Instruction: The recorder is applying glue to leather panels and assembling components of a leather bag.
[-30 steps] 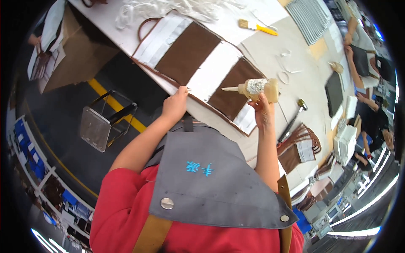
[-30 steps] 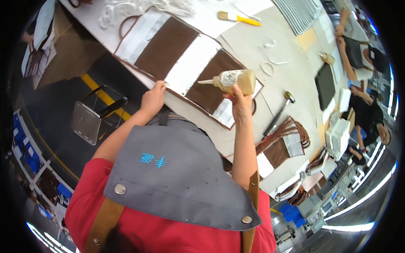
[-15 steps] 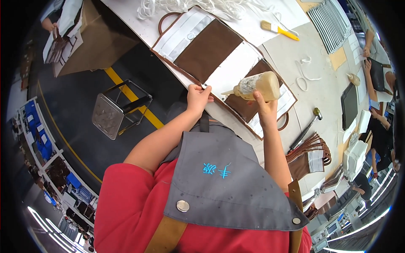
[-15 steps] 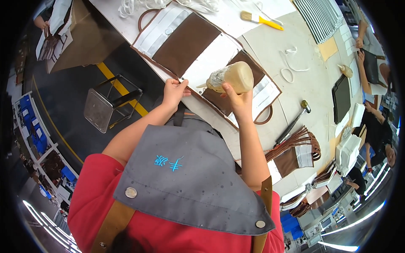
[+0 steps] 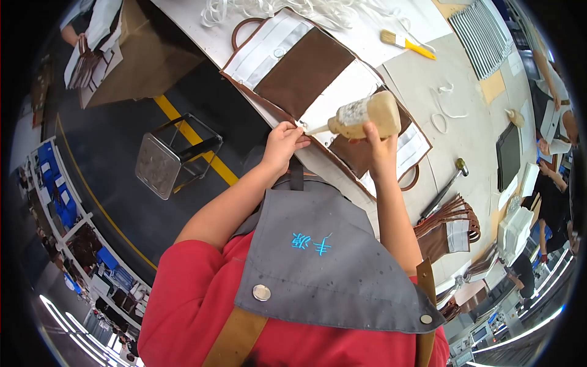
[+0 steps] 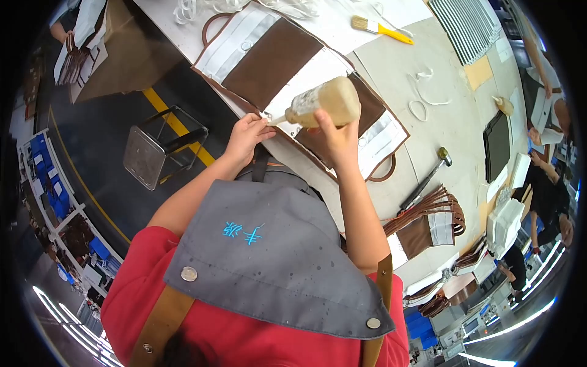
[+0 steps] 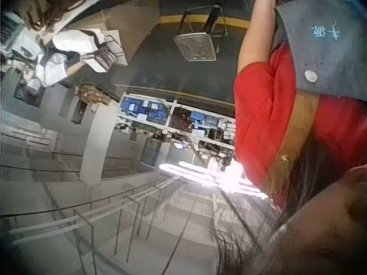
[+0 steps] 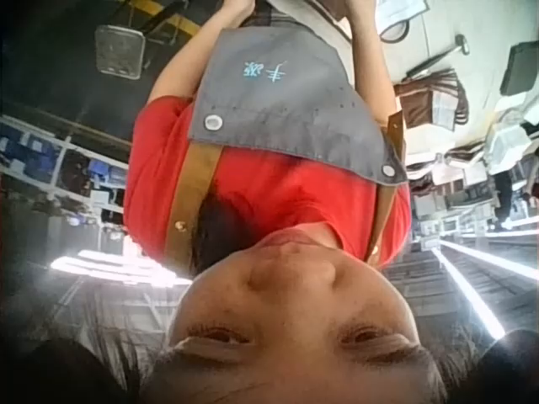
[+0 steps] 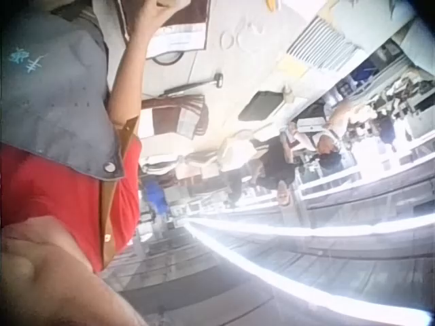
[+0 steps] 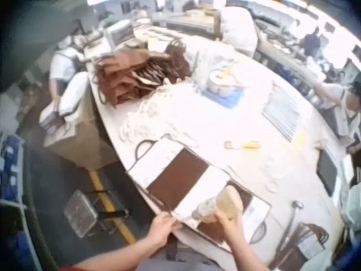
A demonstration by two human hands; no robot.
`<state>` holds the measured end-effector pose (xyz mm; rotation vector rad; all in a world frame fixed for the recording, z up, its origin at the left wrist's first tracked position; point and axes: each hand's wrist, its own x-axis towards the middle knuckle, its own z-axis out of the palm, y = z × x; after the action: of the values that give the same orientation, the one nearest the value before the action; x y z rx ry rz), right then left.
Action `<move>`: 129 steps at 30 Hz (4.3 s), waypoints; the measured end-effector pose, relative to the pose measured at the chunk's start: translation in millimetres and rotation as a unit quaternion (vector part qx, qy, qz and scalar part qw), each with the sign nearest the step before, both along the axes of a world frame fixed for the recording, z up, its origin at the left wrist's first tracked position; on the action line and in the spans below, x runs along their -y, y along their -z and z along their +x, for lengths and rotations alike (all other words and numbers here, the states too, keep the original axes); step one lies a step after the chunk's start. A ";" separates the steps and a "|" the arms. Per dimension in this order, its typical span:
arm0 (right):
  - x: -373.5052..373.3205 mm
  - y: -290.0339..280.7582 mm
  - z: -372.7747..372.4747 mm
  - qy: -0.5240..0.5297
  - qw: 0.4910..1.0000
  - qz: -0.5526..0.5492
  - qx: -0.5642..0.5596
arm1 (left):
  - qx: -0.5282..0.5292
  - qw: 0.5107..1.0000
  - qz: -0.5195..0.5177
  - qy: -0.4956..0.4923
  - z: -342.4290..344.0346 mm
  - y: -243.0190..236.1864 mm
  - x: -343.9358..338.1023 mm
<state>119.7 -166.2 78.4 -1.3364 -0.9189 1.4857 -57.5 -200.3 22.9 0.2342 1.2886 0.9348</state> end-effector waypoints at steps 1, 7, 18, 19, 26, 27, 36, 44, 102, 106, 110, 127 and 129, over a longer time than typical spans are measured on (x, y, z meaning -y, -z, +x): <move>-4.4 -0.7 -3.1 -0.002 1.000 -0.001 0.000 | 0.004 1.000 0.021 0.006 -0.9 -1.5 0.4; -12.8 -3.8 -13.7 0.027 0.999 -0.024 -0.002 | 0.008 0.997 0.059 0.038 -4.0 -8.9 -0.8; -10.2 -6.0 -18.9 0.021 0.998 0.049 0.027 | 0.026 0.995 0.089 0.045 -2.9 -13.8 -2.4; -10.1 -5.2 -16.7 0.020 0.998 0.049 0.026 | 0.029 0.994 0.095 0.042 -2.7 -13.6 -2.1; -9.2 -25.3 -2.0 -0.159 0.917 0.292 0.220 | 0.052 0.994 0.095 0.015 -4.0 -18.6 -5.3; -9.6 -23.5 -1.9 -0.161 0.917 0.293 0.220 | 0.059 0.994 0.089 0.016 -4.9 -18.6 -5.9; -16.0 -9.3 -7.8 -0.102 0.929 0.273 0.230 | 0.067 0.994 0.076 0.040 -6.5 -29.1 -10.0; -17.5 -35.4 -1.6 -0.166 0.899 0.314 0.257 | 0.064 0.993 0.095 0.022 -7.8 -31.4 -11.3; 24.4 83.2 -77.5 -0.141 0.881 0.190 0.410 | -0.620 0.450 0.462 0.448 -68.9 20.8 12.8; 24.9 82.7 -82.5 -0.144 0.865 0.174 0.448 | -0.630 0.409 0.453 0.481 -65.8 21.6 12.1; 23.0 81.1 -88.0 -0.148 0.801 0.219 0.537 | -0.654 0.345 0.450 0.501 -62.2 24.8 9.4; 46.7 66.8 -47.9 -0.310 0.718 0.307 0.542 | -0.644 0.333 0.473 0.500 -59.0 14.1 8.2; 41.5 61.9 -49.6 -0.315 0.759 0.257 0.508 | -0.599 0.411 0.454 0.516 -57.3 6.2 0.9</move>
<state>70.1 -207.7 16.5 -1.4249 -2.4710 0.6749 -114.8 -201.2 16.7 2.6668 1.2004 0.0393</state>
